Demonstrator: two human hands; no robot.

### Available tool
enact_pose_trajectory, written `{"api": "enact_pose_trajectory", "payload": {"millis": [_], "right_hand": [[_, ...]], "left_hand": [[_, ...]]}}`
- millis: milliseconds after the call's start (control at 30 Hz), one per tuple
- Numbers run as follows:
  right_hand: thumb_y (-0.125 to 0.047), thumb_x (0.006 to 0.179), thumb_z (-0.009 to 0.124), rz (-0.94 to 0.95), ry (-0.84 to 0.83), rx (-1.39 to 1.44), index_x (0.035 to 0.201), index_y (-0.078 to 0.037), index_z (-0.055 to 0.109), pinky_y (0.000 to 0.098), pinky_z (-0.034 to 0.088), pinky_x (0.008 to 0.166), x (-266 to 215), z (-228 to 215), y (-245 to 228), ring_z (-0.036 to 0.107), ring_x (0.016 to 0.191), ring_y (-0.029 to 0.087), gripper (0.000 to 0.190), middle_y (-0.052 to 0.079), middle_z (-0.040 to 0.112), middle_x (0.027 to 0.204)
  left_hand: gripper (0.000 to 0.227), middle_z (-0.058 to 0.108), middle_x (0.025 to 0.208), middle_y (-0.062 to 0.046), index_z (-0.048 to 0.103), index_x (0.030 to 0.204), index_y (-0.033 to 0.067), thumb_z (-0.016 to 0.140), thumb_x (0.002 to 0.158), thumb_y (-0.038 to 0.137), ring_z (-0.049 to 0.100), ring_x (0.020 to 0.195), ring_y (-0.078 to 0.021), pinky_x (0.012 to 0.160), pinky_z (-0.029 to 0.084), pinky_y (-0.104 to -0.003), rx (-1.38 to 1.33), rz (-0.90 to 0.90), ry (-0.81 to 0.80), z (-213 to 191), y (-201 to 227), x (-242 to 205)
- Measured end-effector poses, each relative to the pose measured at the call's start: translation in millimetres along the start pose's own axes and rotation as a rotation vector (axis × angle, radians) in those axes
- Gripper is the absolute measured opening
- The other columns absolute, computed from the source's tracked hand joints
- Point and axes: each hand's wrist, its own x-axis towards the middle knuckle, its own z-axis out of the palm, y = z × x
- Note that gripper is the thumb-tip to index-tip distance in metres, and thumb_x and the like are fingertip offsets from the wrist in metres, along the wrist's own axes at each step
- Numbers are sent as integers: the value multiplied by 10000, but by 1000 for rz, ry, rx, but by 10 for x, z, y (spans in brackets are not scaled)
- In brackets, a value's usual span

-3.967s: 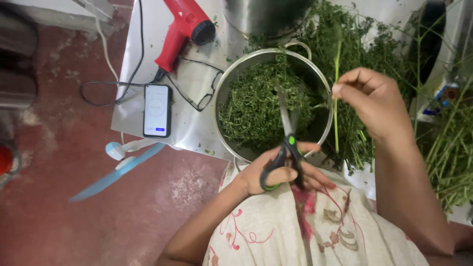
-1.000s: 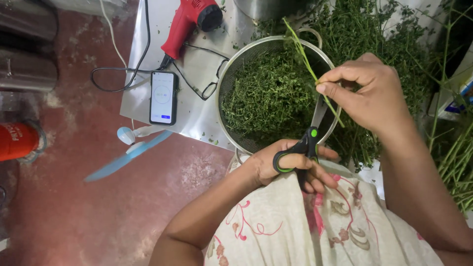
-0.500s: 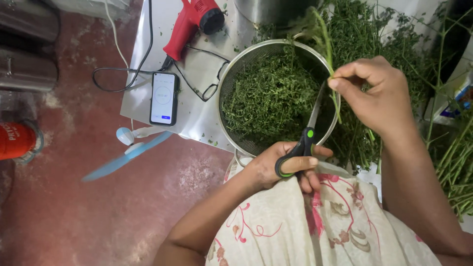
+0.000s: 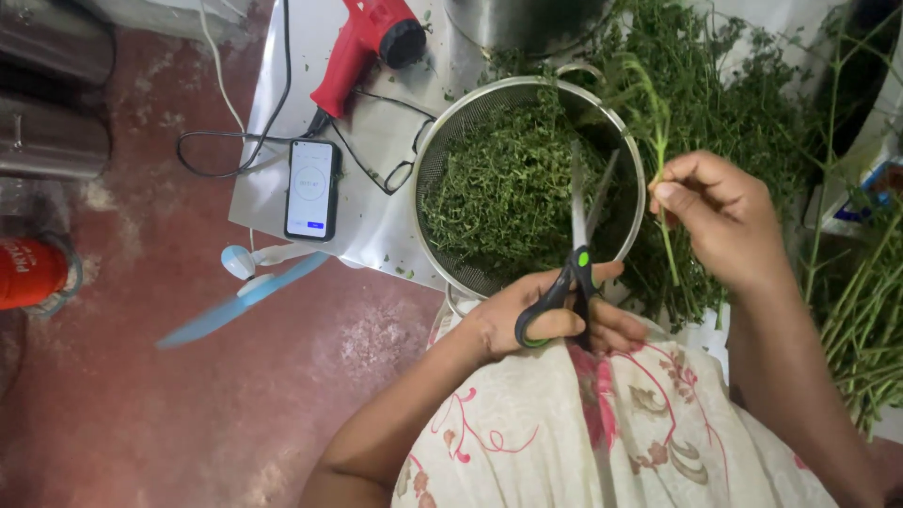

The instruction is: Cutting green leafy stems into small pieces using scissors over a colander

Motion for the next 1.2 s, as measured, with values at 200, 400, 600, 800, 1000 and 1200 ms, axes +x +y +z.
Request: {"api": "enact_pose_trajectory", "payload": {"millis": [200, 400, 600, 800, 1000, 1200], "right_hand": [[-46, 1080, 647, 8, 72, -181, 1050, -77, 657, 256, 420, 720, -84, 48, -83, 521, 774, 89, 45, -13, 626, 898], [62, 1045, 608, -17, 200, -267, 1224, -5, 657, 285, 577, 641, -123, 122, -177, 678, 789, 172, 197, 128, 691, 1081], [98, 1024, 615, -380, 239, -533, 1135, 58, 695, 440, 498, 915, -105, 141, 4, 639, 1015, 339, 143, 187, 674, 1081], [127, 1001, 648, -357, 215, -504, 1079, 49, 738, 389, 470, 782, -97, 182, -108, 600, 900, 285, 142, 161, 647, 983], [90, 995, 700, -329, 284, -634, 1110, 8, 769, 390, 474, 717, -90, 172, -1, 611, 863, 264, 157, 134, 629, 1000], [130, 979, 680, -361, 219, -514, 1016, 19, 735, 379, 447, 743, -81, 210, -44, 566, 846, 250, 129, 123, 658, 917]], "left_hand": [[784, 632, 1254, -388, 299, 1637, -38, 688, 1011, 230, 729, 1051, -368, 999, 598, -437, -31, -77, -29, 83, 125, -98], [655, 652, 1219, -370, 369, 1563, -44, 622, 1002, 183, 734, 976, -358, 944, 607, -467, 153, -17, 75, 59, 163, -151], [651, 675, 1212, -351, 380, 1595, -16, 642, 1029, 174, 745, 977, -384, 970, 607, -453, 114, -41, -4, 123, 231, -207], [676, 667, 1181, -379, 430, 1532, -82, 696, 961, 163, 751, 932, -345, 903, 611, -411, -13, -52, 107, 78, 243, -205], [685, 655, 1183, -392, 378, 1543, -122, 646, 957, 112, 713, 1017, -449, 939, 603, -479, -20, -30, 92, 110, 249, -249], [681, 662, 1198, -386, 412, 1546, -87, 672, 966, 159, 754, 936, -357, 909, 612, -409, -64, -70, 46, -79, 148, -166]]}}
